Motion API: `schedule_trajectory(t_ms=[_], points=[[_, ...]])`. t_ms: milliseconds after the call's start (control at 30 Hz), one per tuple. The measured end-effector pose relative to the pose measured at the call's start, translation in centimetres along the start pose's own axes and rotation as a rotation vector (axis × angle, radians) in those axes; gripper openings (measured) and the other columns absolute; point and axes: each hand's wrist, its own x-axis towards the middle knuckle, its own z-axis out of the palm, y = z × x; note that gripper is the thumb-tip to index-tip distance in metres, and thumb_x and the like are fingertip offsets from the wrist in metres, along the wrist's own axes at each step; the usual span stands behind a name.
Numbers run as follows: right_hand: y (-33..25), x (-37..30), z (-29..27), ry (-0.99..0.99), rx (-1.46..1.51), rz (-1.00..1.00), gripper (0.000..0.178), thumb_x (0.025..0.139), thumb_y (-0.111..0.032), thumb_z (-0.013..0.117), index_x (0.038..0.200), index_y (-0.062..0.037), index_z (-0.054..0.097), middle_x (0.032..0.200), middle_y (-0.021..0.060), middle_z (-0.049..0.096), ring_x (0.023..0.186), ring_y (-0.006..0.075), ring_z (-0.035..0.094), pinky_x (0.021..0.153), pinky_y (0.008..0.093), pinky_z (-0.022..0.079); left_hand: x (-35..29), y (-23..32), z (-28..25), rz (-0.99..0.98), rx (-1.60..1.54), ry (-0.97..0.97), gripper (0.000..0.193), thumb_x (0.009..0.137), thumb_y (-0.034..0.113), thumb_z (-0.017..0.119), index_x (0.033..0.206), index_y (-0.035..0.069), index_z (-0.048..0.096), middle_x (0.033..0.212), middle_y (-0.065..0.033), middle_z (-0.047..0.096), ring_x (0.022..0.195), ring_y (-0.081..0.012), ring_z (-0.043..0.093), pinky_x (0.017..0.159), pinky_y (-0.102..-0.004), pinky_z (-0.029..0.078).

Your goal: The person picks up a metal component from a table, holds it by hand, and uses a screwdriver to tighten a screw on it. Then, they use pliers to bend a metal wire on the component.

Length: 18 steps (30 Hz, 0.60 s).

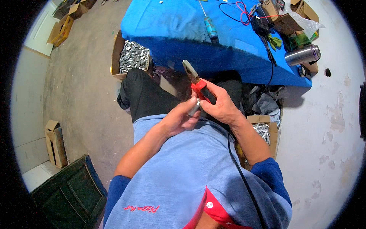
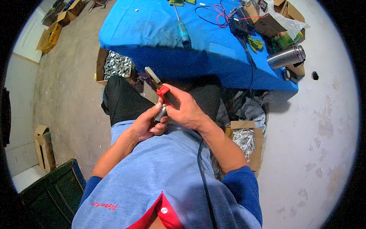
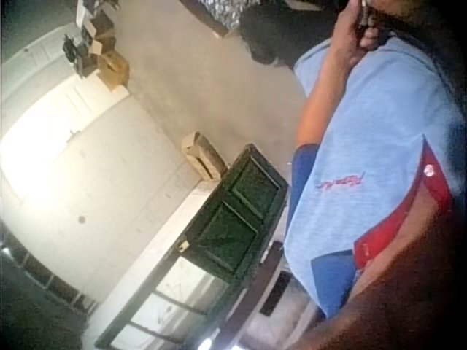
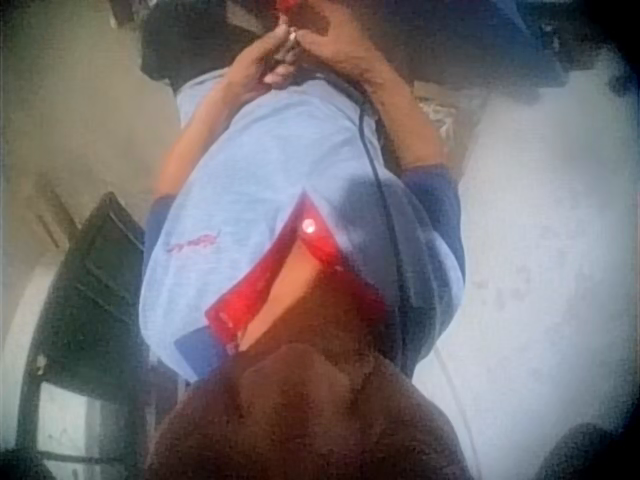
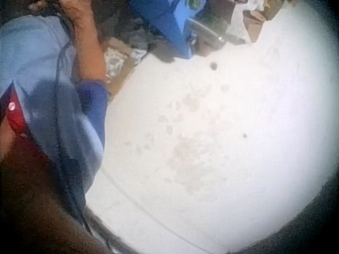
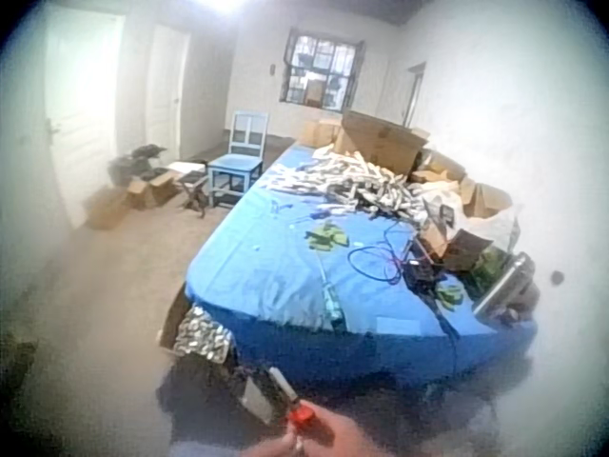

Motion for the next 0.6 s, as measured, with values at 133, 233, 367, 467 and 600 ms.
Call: schedule_trajectory(t_ms=[133,233,367,467,600], points=[[-0.6,0.1,-0.2,-0.027,0.006,0.048,0.035,0.087,-0.002,0.056,0.122,0.0006,0.057,0.104,0.0059,0.063,0.098,0.0131,0.059,0.090,0.0297,0.049,0.0,-0.1,-0.4,0.015,0.064,-0.033,0.050,0.100,0.060,0.048,0.089,0.010,0.051,0.075,0.0014,0.045,0.054,-0.0049,0.035,0.044,-0.0181,0.026],[-0.5,0.1,-0.2,-0.005,0.003,0.084,0.033,0.086,-0.003,0.055,0.118,0.0004,0.058,0.102,0.0053,0.063,0.096,0.0130,0.059,0.089,0.0298,0.049,-0.1,-0.2,0.0,0.039,0.038,-0.007,0.049,0.100,0.058,0.050,0.090,0.010,0.050,0.077,0.0017,0.045,0.056,-0.0045,0.035,0.045,-0.0182,0.026],[-0.3,0.0,0.1,0.039,0.006,0.111,0.033,0.085,-0.005,0.057,0.118,0.0002,0.058,0.101,0.0054,0.064,0.096,0.0132,0.059,0.089,0.0306,0.049,0.1,-0.5,-1.2,0.056,0.069,-0.077,0.044,0.098,0.054,0.056,0.090,0.011,0.050,0.076,0.0032,0.043,0.059,-0.0041,0.036,0.046,-0.0187,0.026],[-0.2,0.0,0.1,0.072,-0.037,0.127,0.032,0.085,-0.006,0.058,0.117,-0.0001,0.059,0.100,0.0051,0.064,0.095,0.0134,0.059,0.088,0.0309,0.049,0.3,-0.6,-1.6,0.091,0.160,-0.082,0.040,0.096,0.050,0.062,0.091,0.012,0.050,0.076,0.0042,0.042,0.060,-0.0043,0.035,0.046,-0.0190,0.026],[-0.3,-0.1,0.0,0.109,-0.050,0.181,0.037,0.084,-0.006,0.061,0.121,0.0005,0.060,0.105,0.0050,0.064,0.097,0.0118,0.059,0.090,0.0283,0.047,0.3,-0.7,-1.2,0.085,0.197,-0.006,0.037,0.096,0.045,0.065,0.092,0.013,0.049,0.075,0.0047,0.042,0.060,-0.0045,0.036,0.046,-0.0190,0.026]])
